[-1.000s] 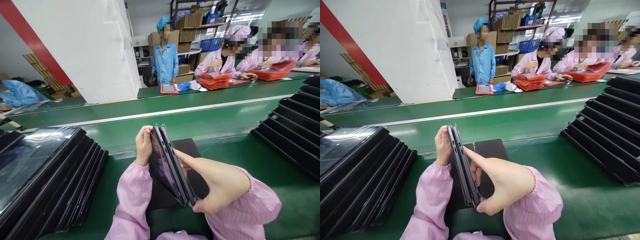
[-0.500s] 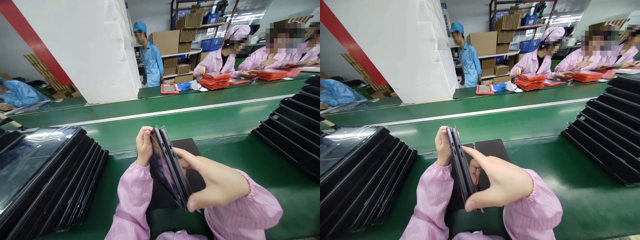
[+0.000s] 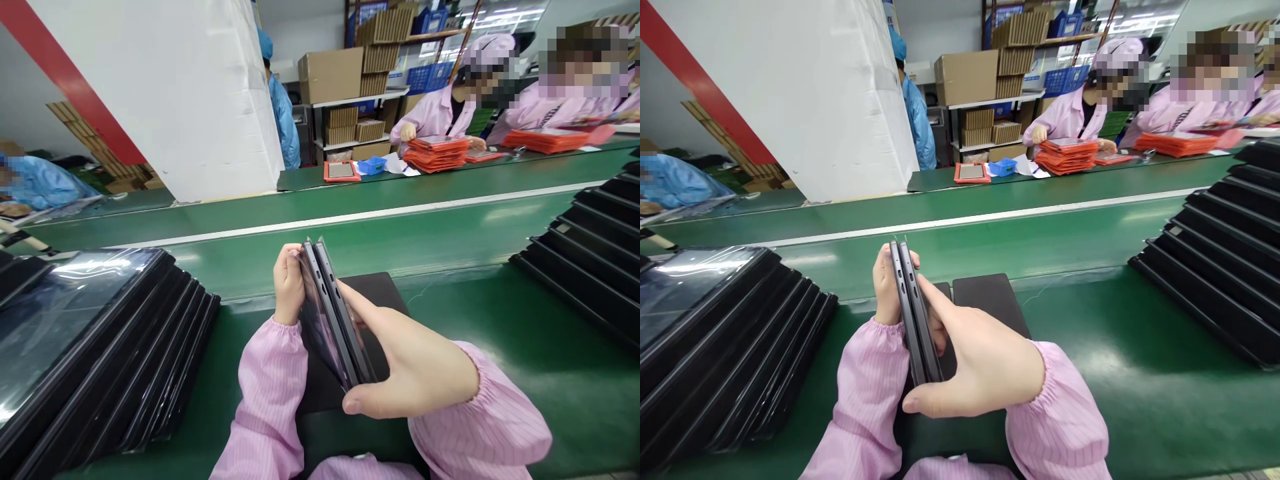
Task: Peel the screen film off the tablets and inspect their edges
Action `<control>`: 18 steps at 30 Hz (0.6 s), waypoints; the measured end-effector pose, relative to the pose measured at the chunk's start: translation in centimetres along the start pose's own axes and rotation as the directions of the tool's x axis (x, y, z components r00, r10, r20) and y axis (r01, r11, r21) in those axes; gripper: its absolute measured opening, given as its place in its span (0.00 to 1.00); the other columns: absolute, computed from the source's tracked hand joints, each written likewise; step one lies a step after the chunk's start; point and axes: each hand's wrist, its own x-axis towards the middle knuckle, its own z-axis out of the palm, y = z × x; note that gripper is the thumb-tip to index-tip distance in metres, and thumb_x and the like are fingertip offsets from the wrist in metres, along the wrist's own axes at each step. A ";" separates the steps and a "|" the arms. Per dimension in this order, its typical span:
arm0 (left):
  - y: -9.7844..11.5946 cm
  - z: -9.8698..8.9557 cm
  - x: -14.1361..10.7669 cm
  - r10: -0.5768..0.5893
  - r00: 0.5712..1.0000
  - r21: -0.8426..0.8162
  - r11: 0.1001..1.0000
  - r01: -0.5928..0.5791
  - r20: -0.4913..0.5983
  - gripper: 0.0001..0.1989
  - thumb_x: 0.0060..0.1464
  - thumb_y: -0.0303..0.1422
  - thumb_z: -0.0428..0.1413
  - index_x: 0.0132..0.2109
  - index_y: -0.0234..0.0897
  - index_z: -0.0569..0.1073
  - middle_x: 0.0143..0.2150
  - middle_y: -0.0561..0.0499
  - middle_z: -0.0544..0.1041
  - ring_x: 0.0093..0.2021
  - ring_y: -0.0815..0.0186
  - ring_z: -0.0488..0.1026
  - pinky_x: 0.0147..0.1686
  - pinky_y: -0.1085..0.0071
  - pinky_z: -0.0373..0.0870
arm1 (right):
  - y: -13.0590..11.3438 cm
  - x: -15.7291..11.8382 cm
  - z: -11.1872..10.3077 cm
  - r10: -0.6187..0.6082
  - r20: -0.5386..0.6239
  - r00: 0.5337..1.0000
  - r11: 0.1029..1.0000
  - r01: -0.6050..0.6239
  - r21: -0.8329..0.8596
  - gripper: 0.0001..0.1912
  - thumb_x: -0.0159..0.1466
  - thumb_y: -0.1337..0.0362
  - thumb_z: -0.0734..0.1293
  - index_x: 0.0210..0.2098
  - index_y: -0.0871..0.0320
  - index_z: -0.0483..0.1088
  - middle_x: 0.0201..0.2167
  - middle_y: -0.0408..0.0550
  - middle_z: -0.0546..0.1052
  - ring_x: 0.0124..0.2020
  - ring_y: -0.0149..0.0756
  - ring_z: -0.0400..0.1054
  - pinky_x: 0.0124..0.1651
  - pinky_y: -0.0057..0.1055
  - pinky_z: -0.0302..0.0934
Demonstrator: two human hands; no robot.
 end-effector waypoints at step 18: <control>0.3 0.0 0.1 -0.025 1.000 -0.006 1.000 0.025 -0.012 0.24 0.60 0.57 0.48 0.34 0.39 0.68 0.29 0.52 0.72 0.28 0.68 0.66 0.32 0.71 0.64 | -0.2 -0.1 0.1 0.025 -0.009 1.000 0.997 -0.025 -0.069 0.64 0.51 0.62 0.76 0.73 0.60 0.32 0.37 0.45 0.77 0.36 0.41 0.73 0.50 0.38 0.66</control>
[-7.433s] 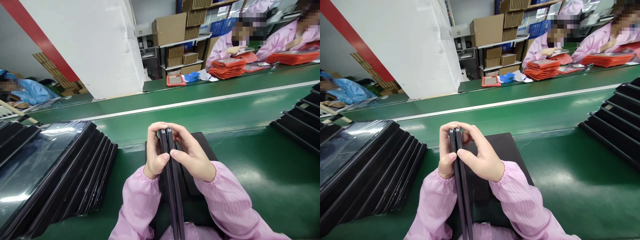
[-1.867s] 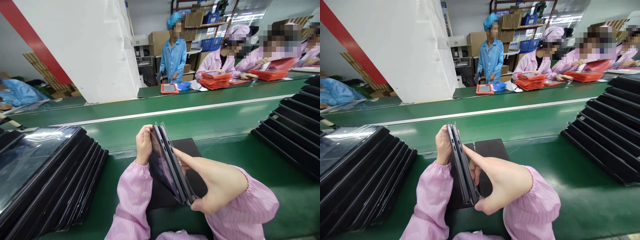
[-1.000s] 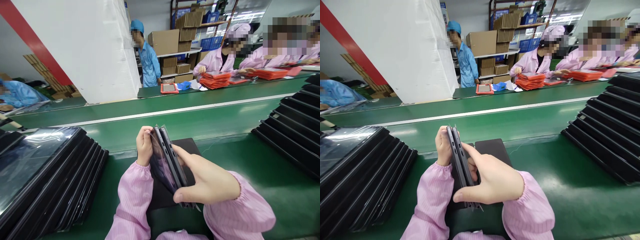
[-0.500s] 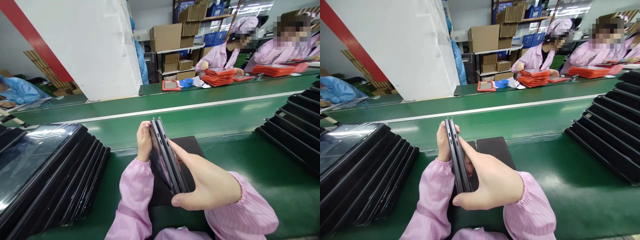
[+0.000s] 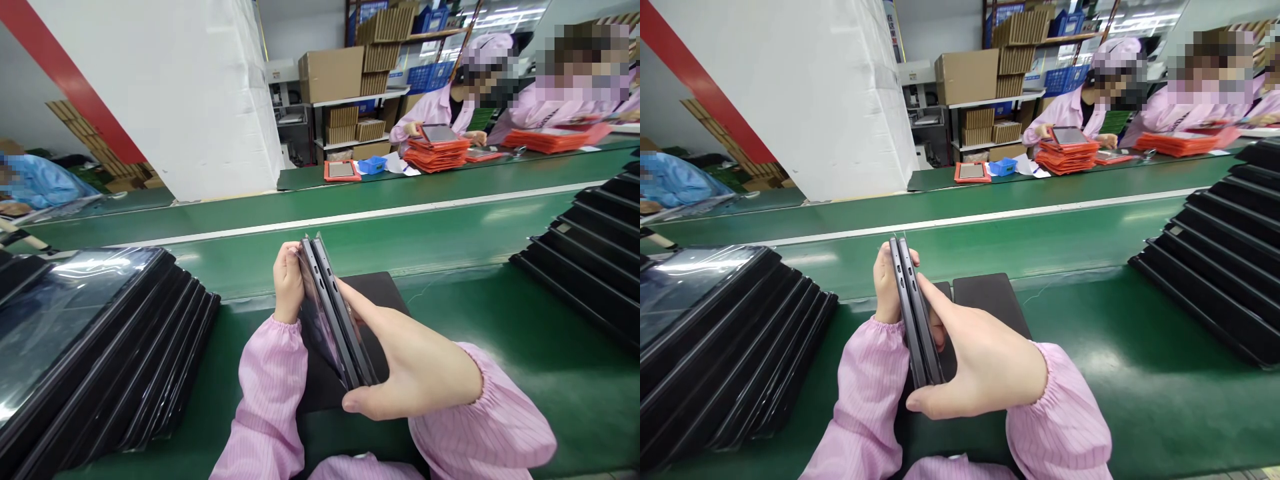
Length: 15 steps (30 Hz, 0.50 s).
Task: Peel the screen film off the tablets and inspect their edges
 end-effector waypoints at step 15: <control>-1.9 0.4 -2.2 0.007 0.999 0.006 1.000 -0.007 0.049 0.21 0.62 0.53 0.47 0.49 0.42 0.69 0.47 0.47 0.74 0.50 0.61 0.72 0.53 0.63 0.67 | -1.1 0.7 0.9 0.140 -0.177 0.974 0.989 -0.146 -0.020 0.47 0.58 0.62 0.70 0.71 0.54 0.45 0.30 0.40 0.77 0.32 0.41 0.73 0.37 0.35 0.68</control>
